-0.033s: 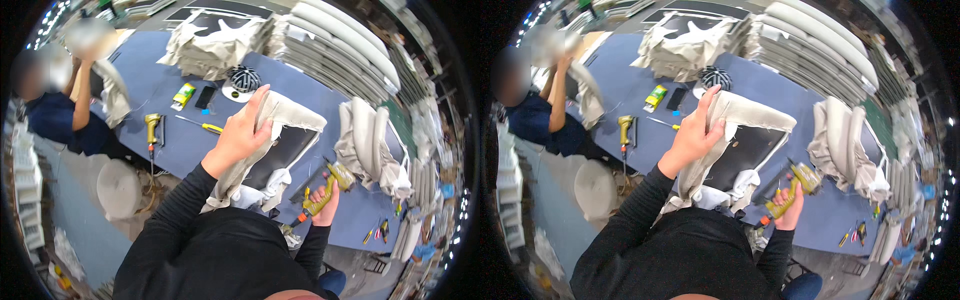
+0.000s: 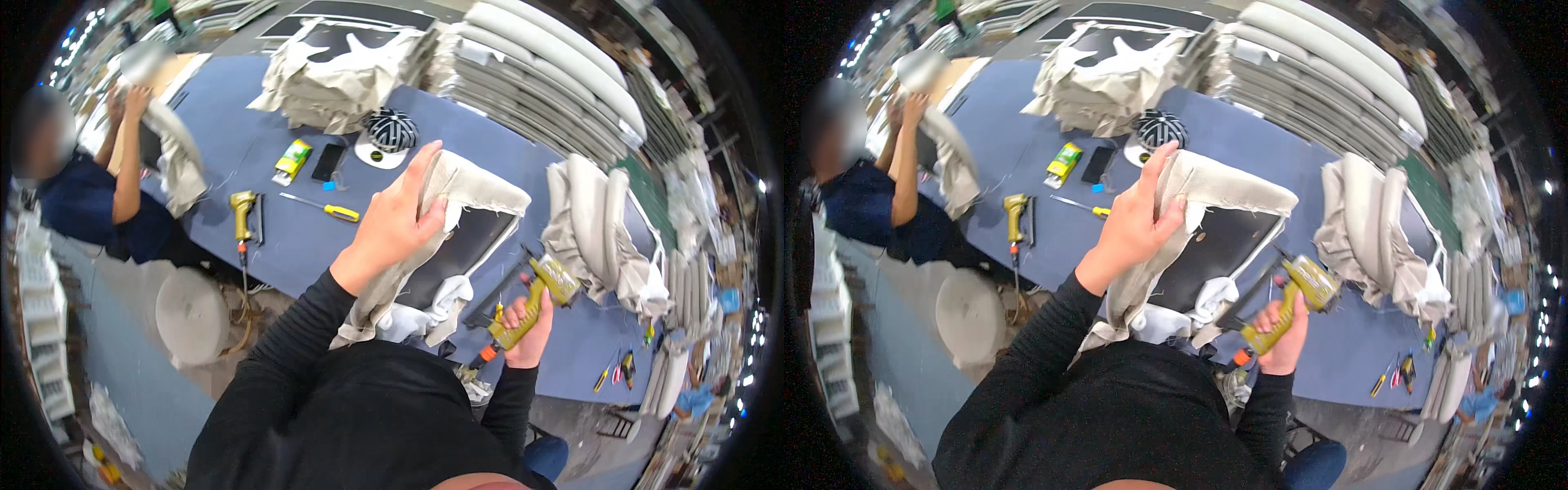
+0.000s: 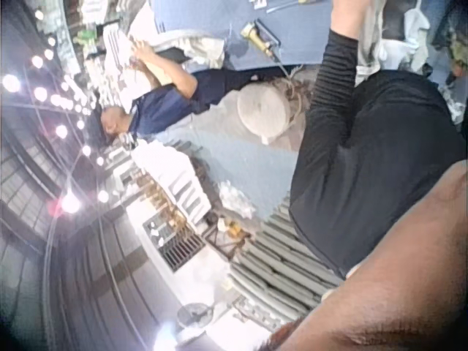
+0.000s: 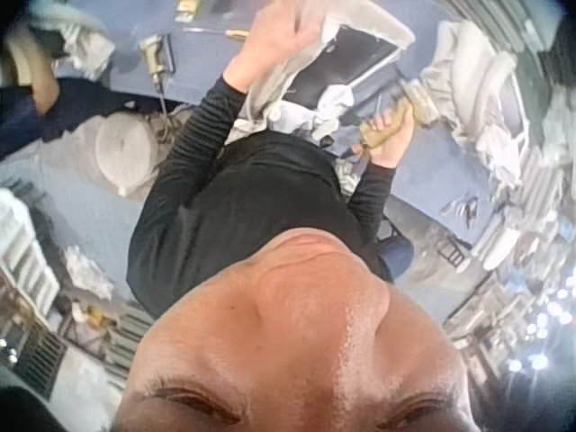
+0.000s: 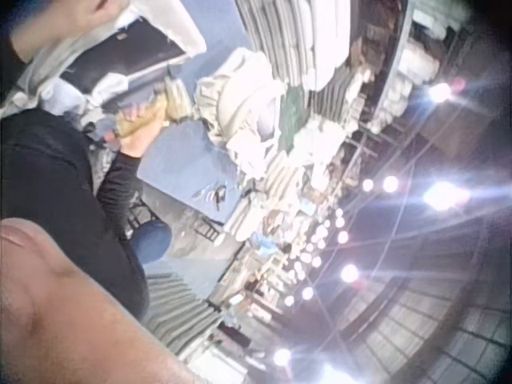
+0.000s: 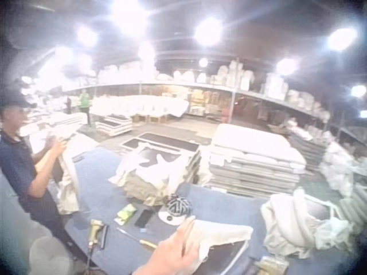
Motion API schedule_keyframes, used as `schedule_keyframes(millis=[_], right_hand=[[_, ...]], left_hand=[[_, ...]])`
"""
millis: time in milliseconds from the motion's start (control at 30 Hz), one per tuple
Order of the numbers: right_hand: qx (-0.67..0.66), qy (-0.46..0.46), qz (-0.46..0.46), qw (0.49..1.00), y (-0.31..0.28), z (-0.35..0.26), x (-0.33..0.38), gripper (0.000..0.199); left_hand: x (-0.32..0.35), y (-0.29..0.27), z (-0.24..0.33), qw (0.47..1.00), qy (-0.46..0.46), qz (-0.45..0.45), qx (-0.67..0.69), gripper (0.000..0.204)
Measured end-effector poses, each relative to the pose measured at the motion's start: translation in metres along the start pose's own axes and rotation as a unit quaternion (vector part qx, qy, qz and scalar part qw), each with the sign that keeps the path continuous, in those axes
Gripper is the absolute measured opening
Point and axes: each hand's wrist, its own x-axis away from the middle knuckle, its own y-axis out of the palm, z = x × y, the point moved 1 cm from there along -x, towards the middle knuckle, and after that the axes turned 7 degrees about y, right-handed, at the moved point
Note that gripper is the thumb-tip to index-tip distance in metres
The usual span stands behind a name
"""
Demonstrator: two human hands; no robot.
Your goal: The person uses a staple gun to attach fabric to a foam cushion frame. They pull the fabric taut, staple the edges, and trim excess material with scissors. A coworker is visible working on a similar cushion across the table.
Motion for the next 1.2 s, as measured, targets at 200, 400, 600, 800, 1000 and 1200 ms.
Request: schedule_keyframes(millis=[200,400,600,800,1000,1200], right_hand=[[0.024,-0.021,-0.050,0.998,0.120,0.022,0.028,0.059],[0.150,-0.075,0.014,0.986,0.156,0.039,0.040,0.057],[0.150,-0.061,0.031,0.986,0.163,0.048,0.042,0.057],[0.152,-0.049,0.024,0.987,0.163,0.052,0.044,0.057],[0.152,-0.047,0.012,0.987,0.164,0.053,0.044,0.056],[0.193,-0.034,0.029,0.980,0.170,0.052,0.042,0.055]], left_hand=[[-0.004,0.014,0.022,0.999,-0.020,-0.012,0.029,0.071],[0.002,0.003,0.018,0.996,-0.045,-0.024,0.070,0.067],[0.008,-0.005,0.008,0.995,-0.023,-0.024,0.096,0.069],[0.008,-0.004,0.000,0.994,0.006,0.007,0.105,0.071],[0.009,-0.008,-0.001,0.995,-0.005,-0.007,0.103,0.071],[0.008,-0.014,0.004,0.995,-0.014,-0.022,0.092,0.069]])
